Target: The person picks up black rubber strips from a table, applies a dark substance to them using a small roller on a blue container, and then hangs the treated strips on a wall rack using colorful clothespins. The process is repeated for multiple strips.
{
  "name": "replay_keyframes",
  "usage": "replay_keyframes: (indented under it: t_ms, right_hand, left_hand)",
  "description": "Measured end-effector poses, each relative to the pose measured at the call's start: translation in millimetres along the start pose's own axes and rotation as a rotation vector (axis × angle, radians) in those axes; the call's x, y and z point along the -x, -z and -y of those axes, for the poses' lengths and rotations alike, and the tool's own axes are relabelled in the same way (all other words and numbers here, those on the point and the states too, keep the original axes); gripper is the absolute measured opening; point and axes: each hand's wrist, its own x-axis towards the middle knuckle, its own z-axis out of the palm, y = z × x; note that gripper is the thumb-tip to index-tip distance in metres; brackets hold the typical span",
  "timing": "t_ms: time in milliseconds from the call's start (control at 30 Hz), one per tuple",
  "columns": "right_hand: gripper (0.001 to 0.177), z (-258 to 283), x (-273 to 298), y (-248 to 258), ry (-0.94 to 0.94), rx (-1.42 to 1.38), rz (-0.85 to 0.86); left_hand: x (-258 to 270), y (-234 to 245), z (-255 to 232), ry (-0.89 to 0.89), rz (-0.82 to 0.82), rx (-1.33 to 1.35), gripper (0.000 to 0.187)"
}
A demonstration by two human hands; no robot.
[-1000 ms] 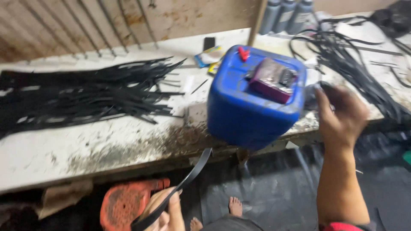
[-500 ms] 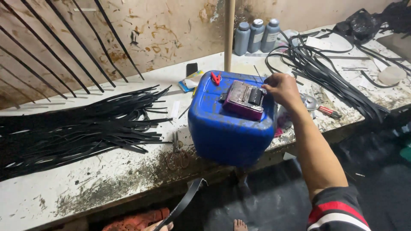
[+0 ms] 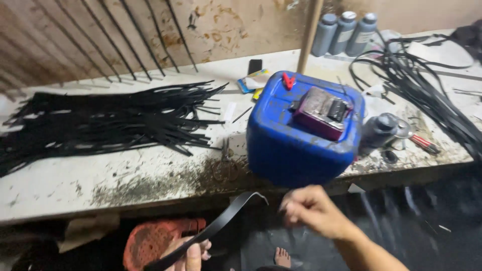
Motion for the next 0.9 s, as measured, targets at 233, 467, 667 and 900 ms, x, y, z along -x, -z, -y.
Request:
replay_keyframes:
  t_ms: [233, 467, 667, 900]
  right_hand:
    - [0.048, -37.9, 13.9, -109.1, -0.546, -0.913, -0.115]
    - [0.034, -5.1, -16.9, -130.4, -0.604, -1.008, -0.147]
    - [0.018, 11.1, -36.7, -145.8, -0.355, -0.933, -0.060]
    - [0.015, -0.2, -39.6, -170.2, 0.022, -0.725, -0.026]
  left_hand:
    - [49.2, 5.3, -28.5, -0.534, -0.213, 0.617, 0.013]
    - [47.9, 37.0, 12.0, -0.445, -0.150, 0.653, 0.010]
    - [40.4, 55.4, 15.0, -0.630, -0.069, 0.783, 0.013]
    - [28.5, 52.2, 11.4, -0.520, 0.044, 0.656, 0.032]
